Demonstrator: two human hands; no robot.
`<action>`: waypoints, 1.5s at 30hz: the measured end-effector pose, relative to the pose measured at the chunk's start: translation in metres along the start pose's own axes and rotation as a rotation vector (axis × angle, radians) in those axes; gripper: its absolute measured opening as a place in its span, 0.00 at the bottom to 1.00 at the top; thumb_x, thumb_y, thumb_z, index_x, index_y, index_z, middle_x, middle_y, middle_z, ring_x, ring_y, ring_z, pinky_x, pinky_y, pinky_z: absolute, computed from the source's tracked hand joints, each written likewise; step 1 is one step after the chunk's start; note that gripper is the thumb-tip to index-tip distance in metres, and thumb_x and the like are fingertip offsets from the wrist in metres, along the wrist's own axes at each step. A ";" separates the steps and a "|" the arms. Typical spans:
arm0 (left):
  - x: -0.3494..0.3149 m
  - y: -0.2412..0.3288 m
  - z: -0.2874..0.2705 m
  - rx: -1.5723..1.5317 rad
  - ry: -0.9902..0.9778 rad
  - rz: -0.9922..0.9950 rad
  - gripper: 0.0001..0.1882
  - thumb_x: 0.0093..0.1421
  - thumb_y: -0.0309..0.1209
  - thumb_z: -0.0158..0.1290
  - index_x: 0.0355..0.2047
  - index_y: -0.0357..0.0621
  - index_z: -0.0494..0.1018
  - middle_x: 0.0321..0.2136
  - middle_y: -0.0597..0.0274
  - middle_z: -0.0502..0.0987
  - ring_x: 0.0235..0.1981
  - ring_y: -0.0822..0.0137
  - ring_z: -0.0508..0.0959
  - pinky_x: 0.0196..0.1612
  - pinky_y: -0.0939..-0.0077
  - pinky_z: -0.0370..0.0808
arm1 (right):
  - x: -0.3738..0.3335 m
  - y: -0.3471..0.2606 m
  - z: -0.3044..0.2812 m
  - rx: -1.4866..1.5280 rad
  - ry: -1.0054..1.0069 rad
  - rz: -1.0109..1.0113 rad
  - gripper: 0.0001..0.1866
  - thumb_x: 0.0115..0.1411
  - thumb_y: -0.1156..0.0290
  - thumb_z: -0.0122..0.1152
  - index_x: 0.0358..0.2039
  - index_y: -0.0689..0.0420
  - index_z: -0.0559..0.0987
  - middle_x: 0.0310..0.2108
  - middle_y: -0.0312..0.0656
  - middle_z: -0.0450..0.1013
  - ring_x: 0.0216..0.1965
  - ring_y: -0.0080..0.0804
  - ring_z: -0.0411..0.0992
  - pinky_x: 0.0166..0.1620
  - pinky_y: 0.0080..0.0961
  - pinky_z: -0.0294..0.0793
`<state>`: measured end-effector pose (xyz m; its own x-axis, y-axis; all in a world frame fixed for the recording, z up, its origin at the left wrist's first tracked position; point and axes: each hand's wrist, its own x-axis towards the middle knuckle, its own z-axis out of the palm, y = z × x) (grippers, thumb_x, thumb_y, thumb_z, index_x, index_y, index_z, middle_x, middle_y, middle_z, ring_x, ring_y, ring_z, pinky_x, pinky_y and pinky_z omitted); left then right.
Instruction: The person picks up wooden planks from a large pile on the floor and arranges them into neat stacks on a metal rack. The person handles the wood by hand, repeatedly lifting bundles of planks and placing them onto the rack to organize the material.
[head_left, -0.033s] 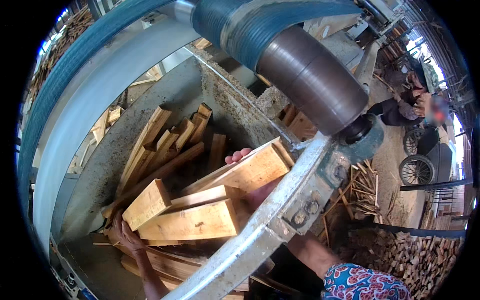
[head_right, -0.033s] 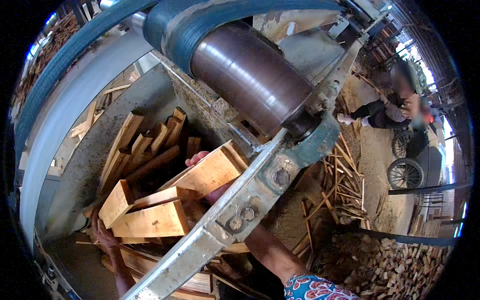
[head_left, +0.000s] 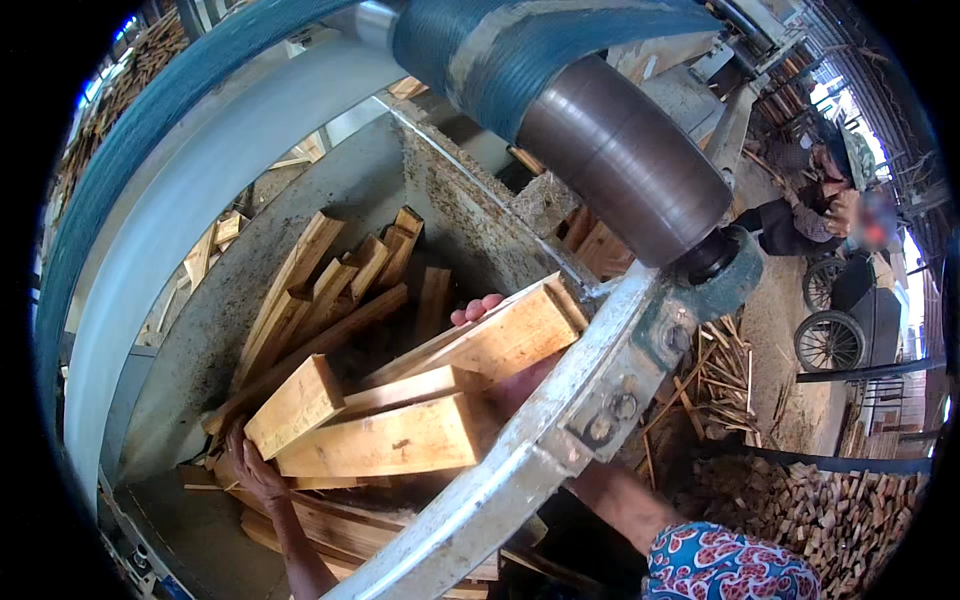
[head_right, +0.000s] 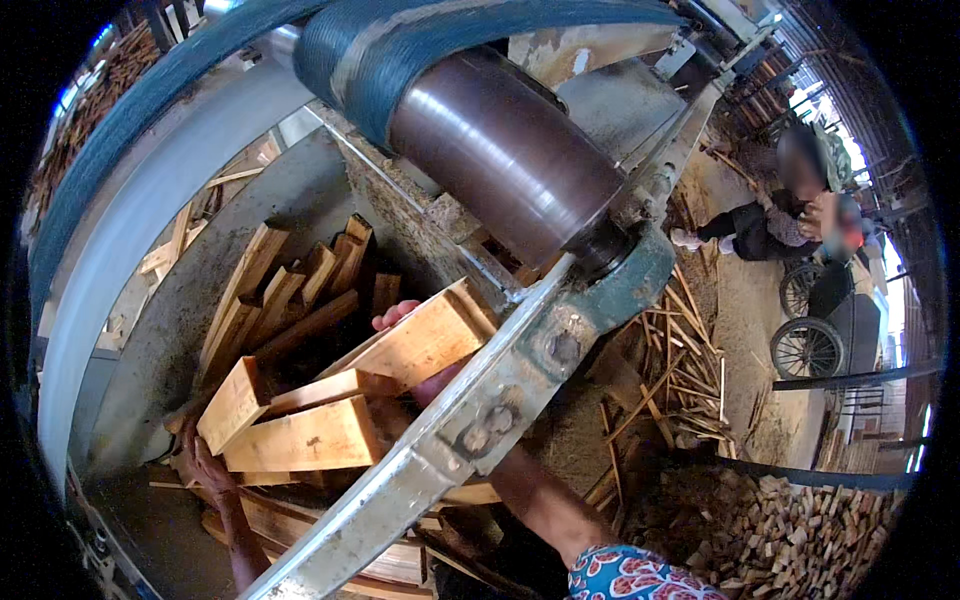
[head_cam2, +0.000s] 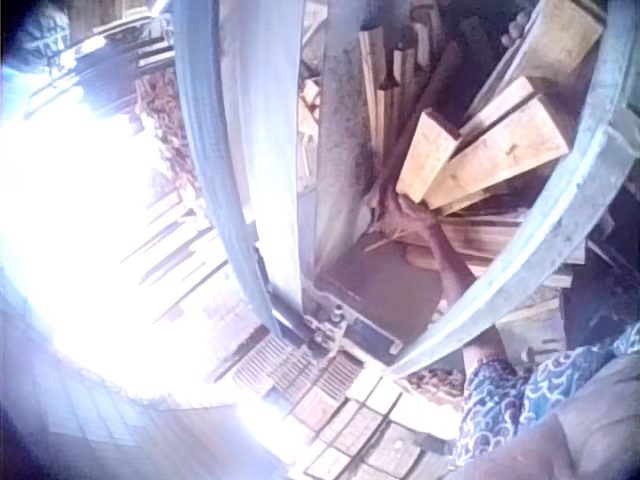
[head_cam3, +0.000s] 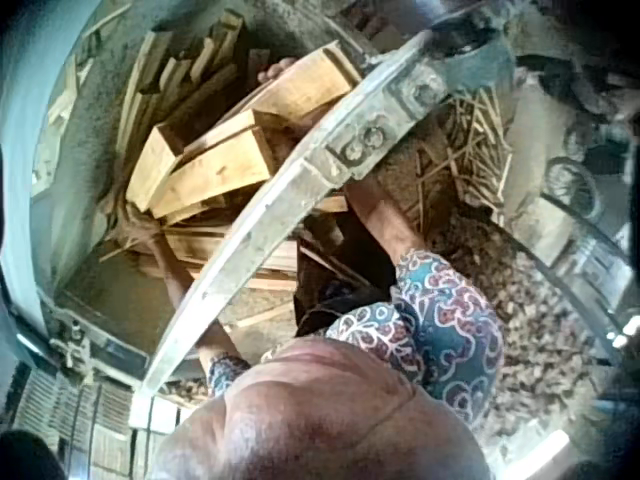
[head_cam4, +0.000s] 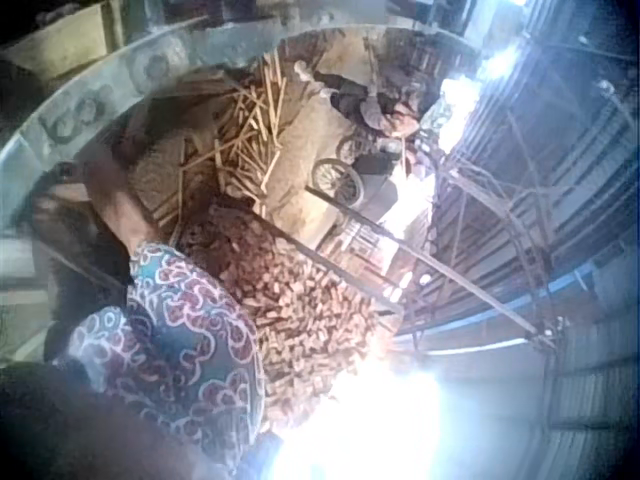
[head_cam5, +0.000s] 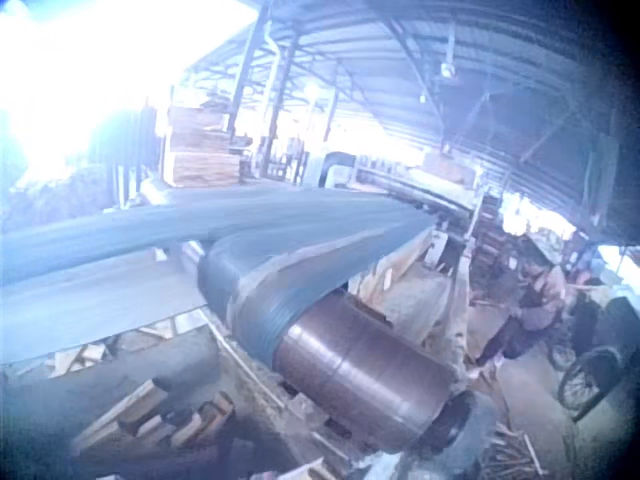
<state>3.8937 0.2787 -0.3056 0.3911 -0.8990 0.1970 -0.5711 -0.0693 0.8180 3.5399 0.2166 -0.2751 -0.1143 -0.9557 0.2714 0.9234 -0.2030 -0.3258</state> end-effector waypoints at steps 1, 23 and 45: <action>0.000 -0.001 0.000 -0.016 0.010 0.007 0.24 0.58 0.41 0.33 0.43 0.34 0.67 0.43 0.48 0.69 0.46 0.52 0.67 0.50 0.63 0.60 | 0.003 0.002 -0.003 -0.031 -0.053 -0.017 0.30 0.56 0.47 0.39 0.45 0.62 0.68 0.41 0.44 0.64 0.46 0.39 0.61 0.55 0.38 0.57; -0.119 0.008 -0.044 0.263 -0.221 0.316 0.19 0.57 0.40 0.37 0.42 0.40 0.67 0.40 0.49 0.70 0.42 0.49 0.67 0.47 0.60 0.60 | -0.214 -0.076 -0.023 0.189 0.429 0.193 0.26 0.58 0.59 0.43 0.54 0.59 0.57 0.49 0.42 0.64 0.54 0.32 0.58 0.58 0.39 0.51; -0.111 0.034 0.016 0.466 -0.257 0.167 0.21 0.56 0.41 0.42 0.46 0.43 0.66 0.49 0.46 0.63 0.50 0.45 0.62 0.51 0.56 0.60 | -0.017 -0.031 -0.135 -2.111 -0.492 0.571 0.25 0.49 0.57 0.55 0.47 0.54 0.70 0.45 0.48 0.68 0.49 0.42 0.63 0.52 0.34 0.61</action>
<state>3.8187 0.3691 -0.3083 0.1129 -0.9866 0.1174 -0.8919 -0.0486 0.4496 3.4634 0.2102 -0.3914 0.3208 -0.9354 -0.1488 -0.8206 -0.1960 -0.5368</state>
